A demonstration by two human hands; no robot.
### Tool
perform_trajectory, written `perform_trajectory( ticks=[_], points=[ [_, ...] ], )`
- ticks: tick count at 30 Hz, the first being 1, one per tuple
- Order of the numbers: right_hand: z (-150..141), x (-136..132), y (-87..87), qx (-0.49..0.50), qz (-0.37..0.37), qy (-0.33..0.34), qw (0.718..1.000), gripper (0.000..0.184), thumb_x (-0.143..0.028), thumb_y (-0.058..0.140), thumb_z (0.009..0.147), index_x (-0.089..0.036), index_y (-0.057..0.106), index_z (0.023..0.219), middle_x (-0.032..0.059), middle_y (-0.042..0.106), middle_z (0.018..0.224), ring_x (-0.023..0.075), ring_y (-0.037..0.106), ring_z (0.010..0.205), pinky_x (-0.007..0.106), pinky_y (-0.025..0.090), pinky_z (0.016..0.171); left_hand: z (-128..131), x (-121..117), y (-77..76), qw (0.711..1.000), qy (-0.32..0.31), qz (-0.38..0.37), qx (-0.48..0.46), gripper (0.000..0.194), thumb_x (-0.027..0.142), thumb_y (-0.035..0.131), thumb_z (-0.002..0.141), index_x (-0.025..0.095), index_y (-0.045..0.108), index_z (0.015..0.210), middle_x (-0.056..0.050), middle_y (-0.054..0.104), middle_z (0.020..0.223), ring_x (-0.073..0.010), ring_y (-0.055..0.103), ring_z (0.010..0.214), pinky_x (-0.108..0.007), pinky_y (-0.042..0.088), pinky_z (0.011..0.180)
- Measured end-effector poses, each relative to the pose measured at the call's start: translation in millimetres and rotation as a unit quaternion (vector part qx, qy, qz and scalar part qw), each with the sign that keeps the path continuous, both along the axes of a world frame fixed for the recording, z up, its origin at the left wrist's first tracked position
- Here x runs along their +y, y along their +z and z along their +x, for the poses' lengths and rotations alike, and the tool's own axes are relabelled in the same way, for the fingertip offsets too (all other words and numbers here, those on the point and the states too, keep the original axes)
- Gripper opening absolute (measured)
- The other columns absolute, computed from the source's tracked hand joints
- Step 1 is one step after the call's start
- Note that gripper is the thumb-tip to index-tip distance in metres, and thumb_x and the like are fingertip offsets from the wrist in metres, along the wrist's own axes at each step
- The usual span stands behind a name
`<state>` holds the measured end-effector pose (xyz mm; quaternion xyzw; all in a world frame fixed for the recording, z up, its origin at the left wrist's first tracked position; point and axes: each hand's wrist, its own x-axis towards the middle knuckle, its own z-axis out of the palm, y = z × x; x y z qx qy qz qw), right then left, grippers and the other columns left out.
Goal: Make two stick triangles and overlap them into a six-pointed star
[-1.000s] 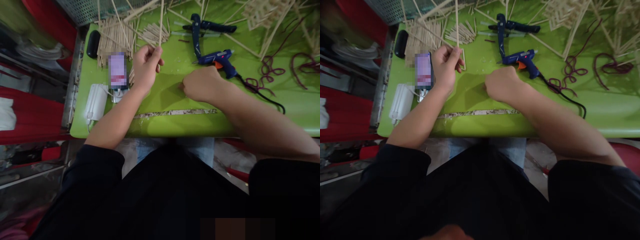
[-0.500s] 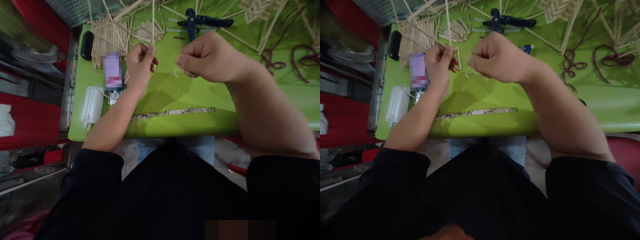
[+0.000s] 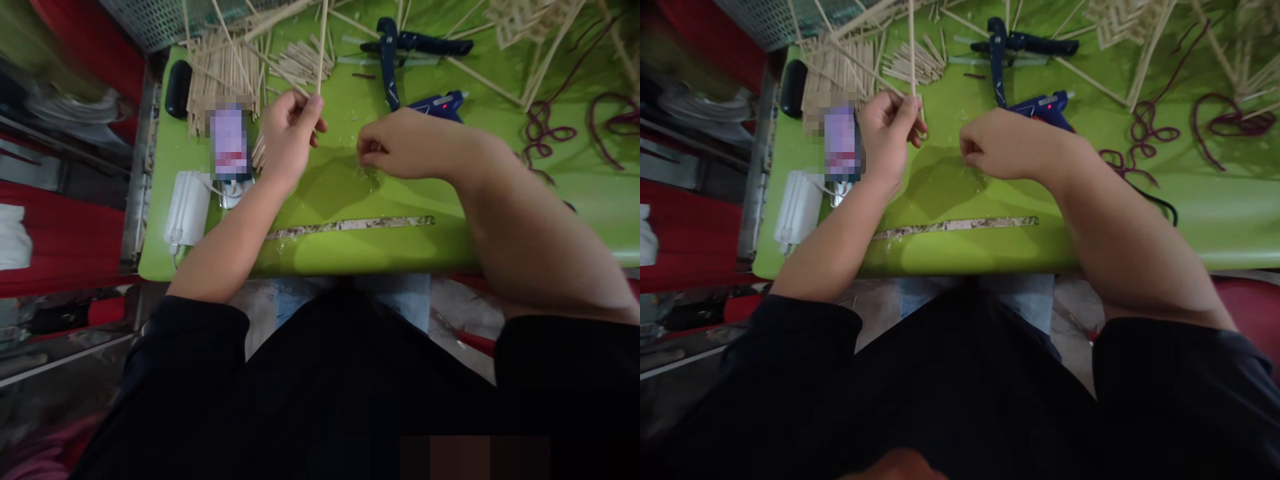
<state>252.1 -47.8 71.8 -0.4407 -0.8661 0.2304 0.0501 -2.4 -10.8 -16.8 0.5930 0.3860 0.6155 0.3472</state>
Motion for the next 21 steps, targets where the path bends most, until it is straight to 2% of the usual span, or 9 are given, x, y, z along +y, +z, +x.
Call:
perform_trajectory(
  ticks=[2, 4, 7, 9, 11, 13, 16, 18, 21],
  points=[
    [1.4, 1.5, -5.4, 0.015, 0.037, -0.002, 0.999, 0.021, -0.042, 0.084, 0.105, -0.029, 0.073, 0.092, 0.0065, 0.080, 0.089, 0.0319, 0.076, 0.100, 0.047, 0.058, 0.099, -2.3, 4.2, -3.6, 1.000, -0.013, 0.001, 0.028, 0.052, 0.088, 0.079, 0.107, 0.039, 0.070, 0.093, 0.002, 0.072, 0.075, -0.0204, 0.050, 0.062, -0.043, 0.040, 0.058],
    [0.0, 0.6, -8.5, 0.064, 0.093, -0.036, 0.993, 0.019, -0.043, 0.089, 0.100, -0.030, 0.076, 0.095, 0.0050, 0.080, 0.090, 0.0296, 0.073, 0.090, 0.047, 0.057, 0.092, -4.6, 7.4, -5.4, 0.998, -0.040, 0.003, 0.049, 0.056, 0.093, 0.079, 0.105, 0.038, 0.068, 0.099, 0.004, 0.072, 0.077, -0.0179, 0.048, 0.064, -0.041, 0.044, 0.060],
    [-7.0, -7.2, -6.8, 0.221, 0.140, -0.102, 0.960, 0.014, -0.041, 0.087, 0.099, -0.031, 0.077, 0.097, 0.0046, 0.081, 0.093, 0.0259, 0.067, 0.081, 0.047, 0.054, 0.084, -4.2, 2.9, -0.7, 0.993, -0.092, 0.003, 0.067, 0.064, 0.099, 0.078, 0.100, 0.036, 0.067, 0.101, 0.005, 0.073, 0.077, -0.0159, 0.048, 0.066, -0.038, 0.047, 0.063],
    [-13.4, -14.5, -3.8, 0.328, 0.106, -0.118, 0.931, 0.016, -0.048, 0.087, 0.101, -0.035, 0.078, 0.096, 0.0036, 0.081, 0.095, 0.0266, 0.068, 0.080, 0.049, 0.054, 0.078, -0.6, -8.3, 7.9, 0.990, -0.114, -0.007, 0.085, 0.066, 0.099, 0.078, 0.100, 0.034, 0.067, 0.098, 0.004, 0.072, 0.076, -0.0160, 0.052, 0.065, -0.039, 0.048, 0.064],
    [-19.4, -20.7, -1.8, 0.395, 0.055, -0.126, 0.908, 0.021, -0.058, 0.092, 0.096, -0.042, 0.079, 0.094, 0.0012, 0.082, 0.094, 0.0293, 0.069, 0.079, 0.051, 0.054, 0.072, 4.1, -22.8, 18.4, 0.987, -0.119, -0.018, 0.103, 0.066, 0.095, 0.078, 0.104, 0.031, 0.066, 0.094, 0.002, 0.072, 0.074, -0.0170, 0.057, 0.061, -0.039, 0.048, 0.062],
    [-24.0, -24.8, -1.1, 0.421, 0.020, -0.143, 0.895, 0.025, -0.064, 0.097, 0.087, -0.046, 0.079, 0.087, 0.0003, 0.080, 0.086, 0.0325, 0.070, 0.078, 0.053, 0.052, 0.066, 8.2, -36.0, 27.6, 0.985, -0.123, -0.023, 0.118, 0.064, 0.091, 0.078, 0.106, 0.030, 0.065, 0.092, 0.001, 0.072, 0.073, -0.0171, 0.060, 0.059, -0.038, 0.047, 0.060],
    [-27.7, -27.4, -0.8, 0.427, -0.006, -0.167, 0.889, 0.035, -0.069, 0.101, 0.079, -0.046, 0.074, 0.076, 0.0015, 0.072, 0.070, 0.0335, 0.067, 0.075, 0.050, 0.048, 0.059, 10.8, -46.8, 34.1, 0.981, -0.138, -0.027, 0.131, 0.063, 0.090, 0.078, 0.107, 0.029, 0.065, 0.093, 0.002, 0.070, 0.070, -0.0156, 0.063, 0.059, -0.034, 0.047, 0.058],
    [-28.9, -27.3, -0.2, 0.431, -0.017, -0.165, 0.887, 0.042, -0.074, 0.098, 0.082, -0.043, 0.072, 0.071, 0.0025, 0.069, 0.066, 0.0314, 0.064, 0.071, 0.047, 0.044, 0.056, 10.6, -47.1, 33.1, 0.979, -0.144, -0.033, 0.139, 0.065, 0.092, 0.077, 0.107, 0.028, 0.066, 0.095, 0.002, 0.069, 0.072, -0.0163, 0.066, 0.061, -0.033, 0.047, 0.059],
    [-30.6, -24.2, 0.0, 0.455, -0.023, -0.154, 0.877, 0.058, -0.083, 0.085, 0.095, -0.037, 0.068, 0.064, 0.0051, 0.064, 0.062, 0.0270, 0.057, 0.062, 0.045, 0.040, 0.054, 8.6, -38.9, 26.5, 0.981, -0.137, -0.026, 0.134, 0.067, 0.094, 0.073, 0.107, 0.028, 0.066, 0.097, 0.001, 0.069, 0.075, -0.0184, 0.069, 0.064, -0.035, 0.050, 0.061]
  ],
)
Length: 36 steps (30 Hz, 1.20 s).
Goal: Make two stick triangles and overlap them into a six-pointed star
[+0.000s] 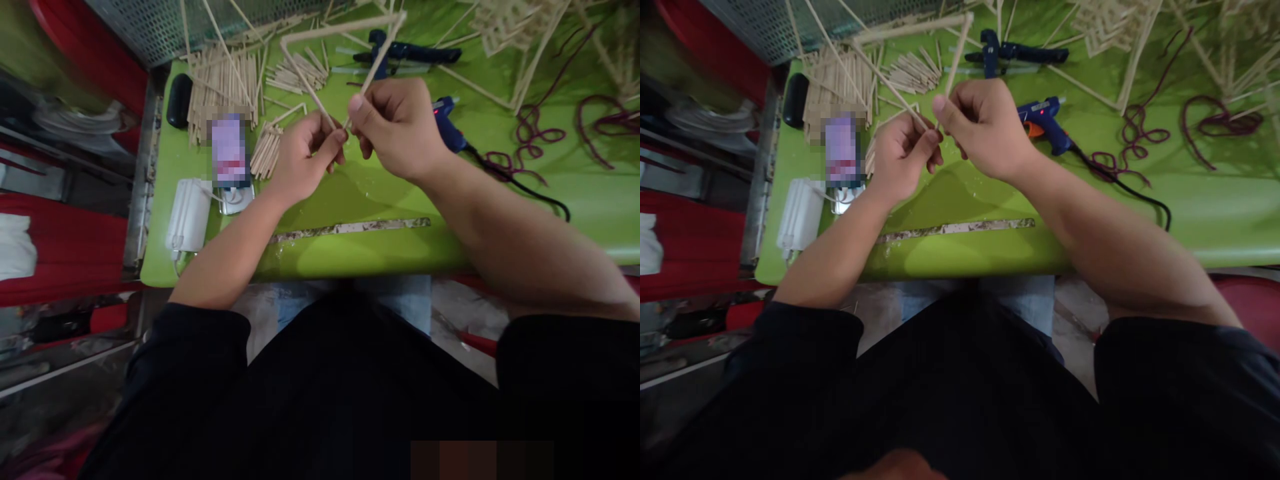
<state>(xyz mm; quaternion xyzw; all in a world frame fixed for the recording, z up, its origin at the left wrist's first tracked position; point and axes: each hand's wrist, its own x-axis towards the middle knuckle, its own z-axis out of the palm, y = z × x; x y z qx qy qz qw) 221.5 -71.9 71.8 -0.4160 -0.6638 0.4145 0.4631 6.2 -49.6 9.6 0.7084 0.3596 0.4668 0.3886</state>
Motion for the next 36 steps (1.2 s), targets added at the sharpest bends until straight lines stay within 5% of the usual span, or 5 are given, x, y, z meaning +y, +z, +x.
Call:
perform_trajectory(
  ticks=[5, 15, 24, 29, 36],
  points=[
    [-3.5, 9.4, -6.0, 0.073, -0.078, 0.052, 0.993, 0.078, -0.088, 0.080, 0.097, -0.030, 0.054, 0.052, 0.0049, 0.051, 0.054, 0.0203, 0.046, 0.050, 0.040, 0.039, 0.052, -5.1, 21.9, -11.9, 0.997, 0.037, 0.051, -0.051, 0.061, 0.093, 0.073, 0.109, 0.034, 0.065, 0.096, 0.003, 0.068, 0.072, -0.0168, 0.056, 0.059, -0.039, 0.050, 0.058],
    [8.3, 16.3, -15.1, 0.040, -0.079, 0.083, 0.993, 0.038, -0.016, 0.094, 0.074, -0.029, 0.062, 0.058, -0.0013, 0.056, 0.057, 0.0162, 0.045, 0.054, 0.037, 0.030, 0.056, -8.2, 26.1, -14.7, 0.994, 0.086, 0.048, -0.041, 0.064, 0.096, 0.068, 0.109, 0.034, 0.065, 0.095, 0.002, 0.069, 0.074, -0.0185, 0.061, 0.067, -0.040, 0.053, 0.064],
    [-1.0, 11.8, -9.1, 0.114, -0.055, 0.006, 0.992, 0.030, -0.053, 0.101, 0.087, -0.037, 0.079, 0.076, 0.0002, 0.075, 0.076, 0.0190, 0.052, 0.057, 0.043, 0.035, 0.055, -4.4, 11.3, -6.5, 1.000, 0.018, 0.017, -0.004, 0.075, 0.101, 0.072, 0.102, 0.027, 0.069, 0.094, -0.002, 0.070, 0.079, -0.0196, 0.069, 0.065, -0.038, 0.056, 0.063],
    [-0.8, 7.1, -7.1, 0.123, -0.070, 0.035, 0.989, 0.040, -0.062, 0.103, 0.085, -0.036, 0.077, 0.070, 0.0012, 0.073, 0.074, 0.0201, 0.051, 0.057, 0.043, 0.039, 0.054, -3.7, 8.9, -9.8, 0.999, -0.042, 0.026, 0.009, 0.069, 0.100, 0.073, 0.101, 0.032, 0.073, 0.097, -0.001, 0.071, 0.075, -0.0212, 0.073, 0.073, -0.042, 0.065, 0.072],
    [-2.4, 2.0, -9.5, 0.136, -0.108, 0.070, 0.982, 0.034, -0.069, 0.102, 0.084, -0.042, 0.082, 0.079, 0.0013, 0.079, 0.083, 0.0247, 0.057, 0.063, 0.047, 0.046, 0.056, -5.3, 3.4, -8.3, 0.999, 0.025, 0.041, -0.008, 0.081, 0.112, 0.074, 0.089, 0.031, 0.068, 0.087, -0.003, 0.073, 0.079, -0.0226, 0.074, 0.071, -0.043, 0.061, 0.067]
  ],
)
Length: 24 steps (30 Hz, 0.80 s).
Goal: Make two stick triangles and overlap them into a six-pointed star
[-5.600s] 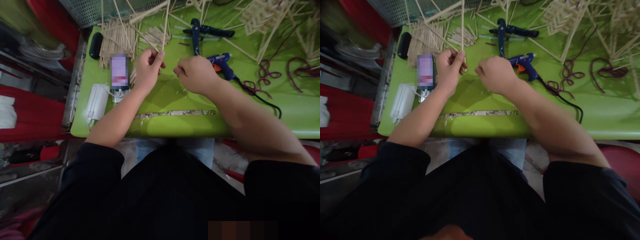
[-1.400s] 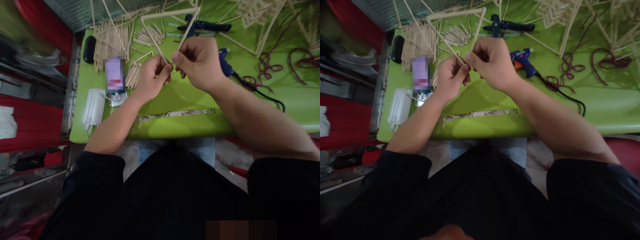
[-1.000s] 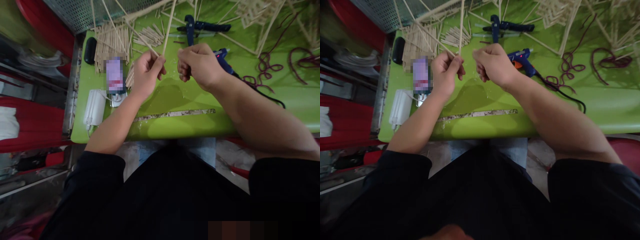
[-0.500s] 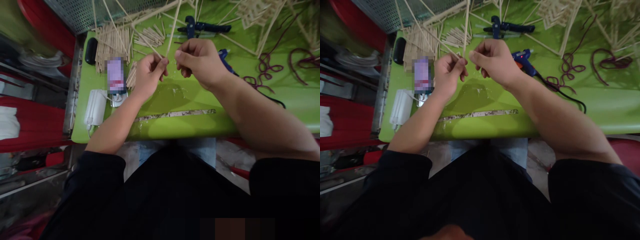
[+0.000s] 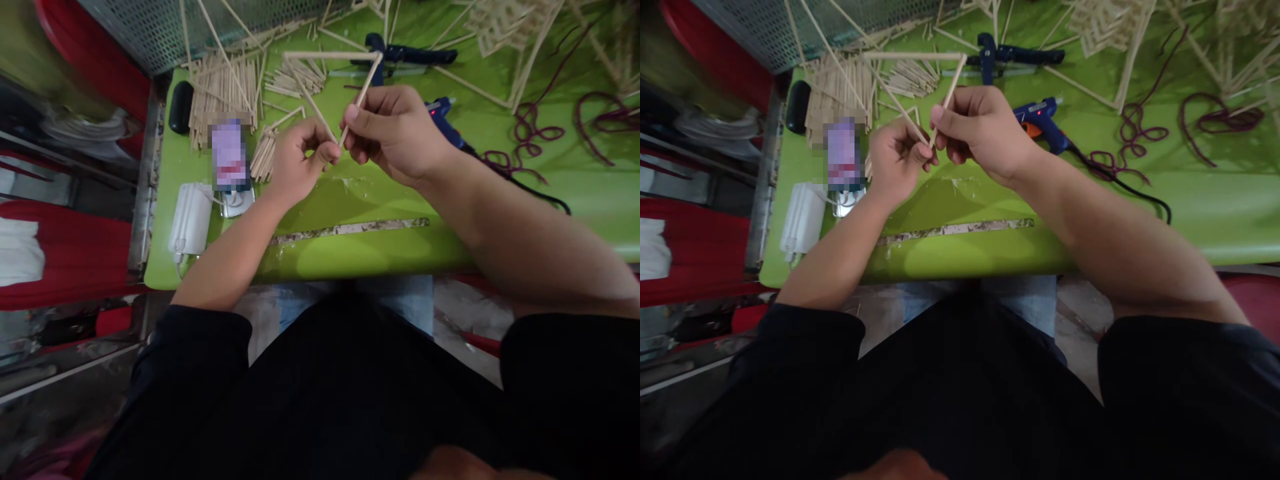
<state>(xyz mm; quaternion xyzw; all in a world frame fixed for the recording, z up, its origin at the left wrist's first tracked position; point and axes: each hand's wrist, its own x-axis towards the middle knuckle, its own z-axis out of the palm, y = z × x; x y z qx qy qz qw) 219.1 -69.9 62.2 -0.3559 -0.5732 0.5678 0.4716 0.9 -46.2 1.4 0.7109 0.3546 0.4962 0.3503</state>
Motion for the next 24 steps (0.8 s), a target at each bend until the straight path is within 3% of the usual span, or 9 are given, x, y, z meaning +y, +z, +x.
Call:
perform_trajectory(
  ticks=[6, 12, 16, 19, 24],
  points=[
    [-5.6, -4.6, 2.2, 0.060, 0.010, -0.047, 0.997, 0.041, -0.067, 0.103, 0.088, -0.035, 0.080, 0.080, 0.0010, 0.079, 0.086, 0.0202, 0.059, 0.063, 0.044, 0.048, 0.058, 3.3, 1.1, 5.5, 0.998, 0.040, 0.021, -0.041, 0.078, 0.117, 0.072, 0.082, 0.039, 0.068, 0.083, 0.002, 0.073, 0.072, -0.0180, 0.055, 0.061, -0.045, 0.054, 0.060],
    [-3.6, 3.3, -1.4, 0.051, 0.030, -0.104, 0.993, 0.036, -0.065, 0.097, 0.093, -0.037, 0.076, 0.082, 0.0009, 0.081, 0.088, 0.0232, 0.062, 0.063, 0.044, 0.049, 0.057, -3.4, 6.9, 10.7, 0.998, -0.045, -0.030, 0.020, 0.069, 0.109, 0.060, 0.101, 0.043, 0.075, 0.113, 0.001, 0.074, 0.073, -0.0259, 0.072, 0.091, -0.052, 0.061, 0.082],
    [-4.2, 5.3, -4.1, 0.066, 0.049, -0.119, 0.990, 0.031, -0.054, 0.095, 0.098, -0.034, 0.078, 0.082, 0.0008, 0.080, 0.086, 0.0193, 0.058, 0.060, 0.041, 0.044, 0.057, -9.4, 18.3, -2.8, 0.996, -0.073, -0.026, 0.041, 0.065, 0.104, 0.061, 0.104, 0.048, 0.076, 0.134, -0.002, 0.082, 0.087, -0.0312, 0.075, 0.108, -0.060, 0.058, 0.092],
    [-5.8, 4.1, -3.9, 0.059, 0.046, -0.120, 0.990, 0.034, -0.057, 0.094, 0.097, -0.034, 0.076, 0.080, 0.0008, 0.079, 0.085, 0.0206, 0.059, 0.060, 0.043, 0.045, 0.058, -11.9, 25.6, -17.6, 0.997, -0.061, -0.011, 0.041, 0.065, 0.101, 0.055, 0.110, 0.049, 0.071, 0.145, -0.002, 0.085, 0.100, -0.0294, 0.074, 0.110, -0.060, 0.057, 0.095],
    [-5.3, 4.4, -3.1, 0.042, 0.033, -0.120, 0.991, 0.040, -0.066, 0.099, 0.090, -0.037, 0.073, 0.081, 0.0003, 0.079, 0.085, 0.0225, 0.059, 0.061, 0.045, 0.047, 0.058, -10.3, 30.5, -28.1, 1.000, -0.028, 0.004, -0.002, 0.055, 0.093, 0.066, 0.110, 0.046, 0.068, 0.137, 0.000, 0.086, 0.111, -0.0265, 0.072, 0.101, -0.057, 0.056, 0.089]
  ],
)
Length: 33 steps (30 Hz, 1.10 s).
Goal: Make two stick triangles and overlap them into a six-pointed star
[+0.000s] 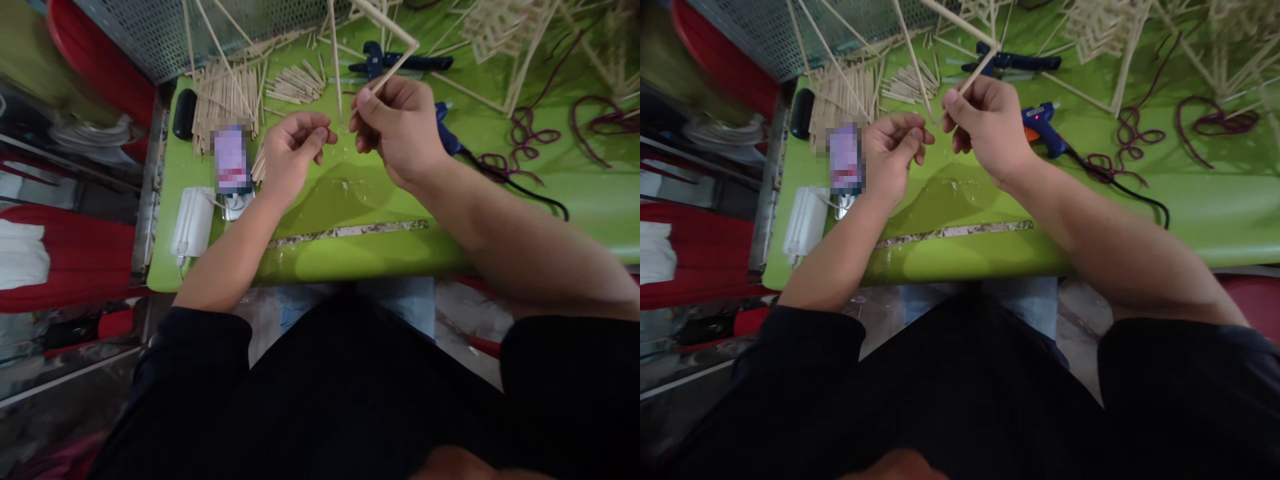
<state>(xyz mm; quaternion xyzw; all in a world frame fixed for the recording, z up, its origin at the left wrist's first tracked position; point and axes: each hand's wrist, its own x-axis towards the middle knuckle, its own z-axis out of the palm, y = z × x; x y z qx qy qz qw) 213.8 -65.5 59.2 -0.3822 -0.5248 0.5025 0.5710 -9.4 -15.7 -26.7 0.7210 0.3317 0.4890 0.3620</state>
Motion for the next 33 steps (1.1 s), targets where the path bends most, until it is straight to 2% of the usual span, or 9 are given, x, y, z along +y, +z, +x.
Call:
perform_trajectory(
  ticks=[3, 7, 11, 15, 19, 25, 29, 33],
  points=[
    [1.5, 1.2, -1.2, -0.011, 0.002, 0.001, 1.000, 0.042, -0.071, 0.100, 0.087, -0.039, 0.073, 0.081, -0.0004, 0.080, 0.084, 0.0234, 0.059, 0.062, 0.046, 0.047, 0.058, 2.0, -2.5, 4.4, 0.999, 0.036, -0.004, -0.020, 0.049, 0.092, 0.071, 0.108, 0.045, 0.070, 0.125, 0.000, 0.085, 0.108, -0.0257, 0.067, 0.091, -0.057, 0.056, 0.085],
    [0.4, 0.3, -2.7, -0.011, 0.008, 0.001, 1.000, 0.041, -0.067, 0.098, 0.092, -0.036, 0.075, 0.078, 0.0011, 0.080, 0.086, 0.0221, 0.060, 0.061, 0.045, 0.046, 0.057, 4.1, -7.8, 14.4, 0.997, 0.055, -0.034, -0.029, 0.060, 0.102, 0.071, 0.101, 0.043, 0.073, 0.107, -0.001, 0.080, 0.096, -0.0249, 0.067, 0.091, -0.057, 0.059, 0.090],
    [-2.9, -0.9, -3.8, -0.013, 0.020, -0.008, 1.000, 0.043, -0.067, 0.099, 0.091, -0.035, 0.073, 0.077, 0.0012, 0.079, 0.083, 0.0214, 0.059, 0.059, 0.044, 0.046, 0.055, 8.2, -14.1, 23.1, 0.997, 0.045, -0.051, -0.034, 0.070, 0.105, 0.081, 0.092, 0.037, 0.074, 0.107, -0.001, 0.080, 0.095, -0.0227, 0.069, 0.090, -0.048, 0.062, 0.085],
    [-4.3, -0.7, -5.7, -0.038, 0.020, -0.014, 0.999, 0.041, -0.069, 0.098, 0.089, -0.038, 0.074, 0.079, 0.0003, 0.081, 0.084, 0.0242, 0.061, 0.063, 0.046, 0.050, 0.058, 13.4, -24.5, 33.8, 0.997, 0.036, -0.071, -0.026, 0.072, 0.100, 0.085, 0.092, 0.030, 0.074, 0.106, -0.006, 0.078, 0.098, -0.0282, 0.079, 0.098, -0.043, 0.062, 0.080],
    [-4.6, 0.3, -9.2, -0.032, 0.037, -0.011, 0.999, 0.041, -0.068, 0.099, 0.090, -0.038, 0.073, 0.080, 0.0001, 0.079, 0.083, 0.0242, 0.061, 0.061, 0.045, 0.048, 0.059, 17.7, -30.2, 41.5, 0.996, 0.023, -0.085, -0.003, 0.064, 0.088, 0.087, 0.099, 0.027, 0.068, 0.098, -0.004, 0.070, 0.089, -0.0244, 0.077, 0.087, -0.039, 0.060, 0.077],
    [-7.4, -2.9, -9.2, -0.009, 0.045, -0.008, 0.999, 0.043, -0.070, 0.102, 0.089, -0.038, 0.074, 0.082, -0.0018, 0.079, 0.083, 0.0222, 0.062, 0.061, 0.043, 0.050, 0.062, 19.0, -27.0, 37.1, 0.997, 0.040, -0.059, -0.002, 0.061, 0.084, 0.088, 0.102, 0.027, 0.066, 0.100, -0.001, 0.065, 0.084, -0.0211, 0.071, 0.078, -0.037, 0.058, 0.075],
    [-10.7, -6.8, -5.0, -0.008, 0.040, -0.012, 0.999, 0.052, -0.077, 0.101, 0.088, -0.036, 0.071, 0.079, -0.0026, 0.078, 0.080, 0.0209, 0.061, 0.059, 0.042, 0.048, 0.059, 16.3, -27.0, 30.8, 0.998, 0.050, -0.023, -0.008, 0.067, 0.094, 0.081, 0.101, 0.028, 0.069, 0.100, -0.003, 0.070, 0.086, -0.0214, 0.071, 0.077, -0.040, 0.058, 0.074],
    [-10.0, -6.4, -5.1, -0.017, 0.035, -0.011, 0.999, 0.051, -0.080, 0.098, 0.089, -0.038, 0.072, 0.079, -0.0009, 0.080, 0.082, 0.0235, 0.062, 0.062, 0.044, 0.049, 0.061, 13.4, -24.4, 23.6, 1.000, 0.027, 0.001, 0.012, 0.065, 0.097, 0.070, 0.107, 0.033, 0.073, 0.108, -0.004, 0.078, 0.090, -0.0222, 0.072, 0.083, -0.044, 0.062, 0.079]
  ],
)
